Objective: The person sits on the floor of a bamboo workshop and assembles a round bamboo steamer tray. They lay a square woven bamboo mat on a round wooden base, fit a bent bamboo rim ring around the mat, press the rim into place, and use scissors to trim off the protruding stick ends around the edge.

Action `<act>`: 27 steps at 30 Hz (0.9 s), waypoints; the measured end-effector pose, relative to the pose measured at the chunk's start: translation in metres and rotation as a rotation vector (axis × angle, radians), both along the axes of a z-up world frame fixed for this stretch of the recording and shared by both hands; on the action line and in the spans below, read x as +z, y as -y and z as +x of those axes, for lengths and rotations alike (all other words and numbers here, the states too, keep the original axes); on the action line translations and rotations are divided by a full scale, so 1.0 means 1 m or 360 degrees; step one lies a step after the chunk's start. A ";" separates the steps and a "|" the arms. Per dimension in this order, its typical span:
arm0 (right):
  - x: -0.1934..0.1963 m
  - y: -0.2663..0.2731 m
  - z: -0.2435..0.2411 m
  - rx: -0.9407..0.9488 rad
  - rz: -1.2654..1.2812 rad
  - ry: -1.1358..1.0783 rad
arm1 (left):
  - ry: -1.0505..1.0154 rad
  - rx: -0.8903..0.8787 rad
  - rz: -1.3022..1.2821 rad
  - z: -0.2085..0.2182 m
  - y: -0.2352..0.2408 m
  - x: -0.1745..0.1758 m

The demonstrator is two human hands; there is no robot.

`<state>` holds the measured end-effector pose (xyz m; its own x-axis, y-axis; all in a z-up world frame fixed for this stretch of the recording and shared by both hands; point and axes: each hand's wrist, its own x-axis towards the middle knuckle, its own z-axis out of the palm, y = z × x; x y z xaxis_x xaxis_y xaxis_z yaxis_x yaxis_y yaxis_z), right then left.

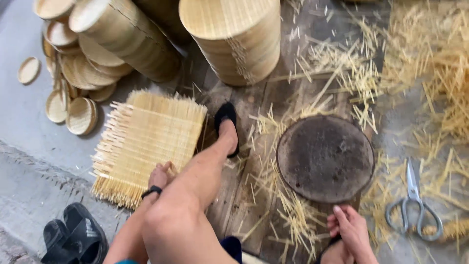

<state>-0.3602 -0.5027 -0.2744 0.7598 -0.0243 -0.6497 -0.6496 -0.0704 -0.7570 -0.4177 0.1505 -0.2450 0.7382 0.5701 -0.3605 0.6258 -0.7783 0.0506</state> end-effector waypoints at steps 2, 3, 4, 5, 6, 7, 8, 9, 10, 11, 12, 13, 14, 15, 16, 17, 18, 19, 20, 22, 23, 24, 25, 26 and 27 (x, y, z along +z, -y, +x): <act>0.012 0.002 -0.004 -0.0001 -0.0016 -0.0037 | -0.0019 -0.0022 -0.0014 0.002 0.012 0.001; 0.018 -0.001 0.000 0.0019 -0.0015 -0.0036 | -0.0019 -0.0017 -0.0014 0.002 0.014 0.004; 0.017 0.002 -0.006 0.0032 -0.0017 -0.0053 | -0.0018 -0.0011 -0.0014 0.002 0.016 0.008; 0.015 0.002 -0.006 0.0008 0.0014 -0.0034 | -0.0011 0.0007 -0.0007 0.001 0.015 0.013; 0.013 0.001 -0.006 -0.0016 0.0046 -0.0016 | -0.0005 0.0025 0.0001 0.001 0.013 0.019; 0.013 0.001 -0.007 0.0009 0.0052 -0.0023 | 0.0007 0.0043 0.0010 0.001 0.011 0.024; 0.013 0.002 -0.008 -0.0016 0.0058 -0.0018 | 0.0019 0.0061 0.0018 0.001 0.009 0.029; 0.014 0.002 -0.006 -0.0044 0.0065 -0.0007 | 0.0037 0.0075 0.0026 0.005 0.006 0.034; 0.013 0.000 -0.005 -0.0022 0.0070 -0.0007 | 0.0055 0.0089 0.0034 0.003 0.001 0.039; 0.013 0.001 -0.006 -0.0032 0.0076 -0.0010 | 0.0070 0.0096 0.0036 0.004 0.002 0.041; 0.013 0.002 -0.007 -0.0043 0.0082 -0.0013 | 0.0086 0.0104 0.0037 0.004 0.007 0.042; 0.014 0.002 -0.006 -0.0038 0.0077 -0.0009 | 0.0089 0.0108 0.0033 0.008 0.015 0.055; 0.015 0.001 -0.004 -0.0050 0.0096 -0.0009 | 0.0116 0.0072 -0.0018 0.011 0.024 0.067; 0.016 0.002 -0.005 -0.0064 0.0114 -0.0014 | 0.0138 0.0033 -0.0069 0.014 0.034 0.079; 0.015 0.004 -0.005 -0.0062 0.0108 -0.0016 | 0.0136 0.0035 -0.0075 0.016 0.039 0.093; 0.013 0.005 -0.005 -0.0088 0.0126 -0.0029 | 0.0105 -0.0003 -0.0097 0.021 0.043 0.108; 0.012 0.006 -0.004 -0.0113 0.0143 -0.0043 | 0.0074 -0.0042 -0.0118 0.027 0.048 0.123; 0.009 0.006 -0.004 -0.0119 0.0143 -0.0045 | 0.0072 -0.0049 -0.0118 0.028 0.048 0.134; 0.006 0.007 -0.005 -0.0147 0.0176 -0.0052 | 0.0145 -0.0159 -0.0105 0.031 0.054 0.146; 0.003 0.010 -0.008 -0.0198 0.0206 -0.0059 | 0.0292 -0.0397 -0.0086 0.040 0.073 0.173; 0.003 0.012 -0.010 -0.0211 0.0230 -0.0042 | 0.0369 -0.0526 -0.0082 0.047 0.086 0.186; 0.002 0.016 -0.010 -0.0225 0.0254 -0.0024 | 0.0447 -0.0655 -0.0079 0.054 0.100 0.200; 0.009 0.012 -0.007 -0.0269 0.0256 -0.0018 | 0.0525 -0.0804 -0.0074 0.069 0.113 0.216; 0.015 0.009 -0.003 -0.0242 0.0183 0.0018 | 0.0603 -0.0953 -0.0070 0.082 0.128 0.231; 0.023 0.009 -0.007 -0.0214 0.0101 0.0034 | 0.0666 -0.1098 -0.0081 0.088 0.145 0.244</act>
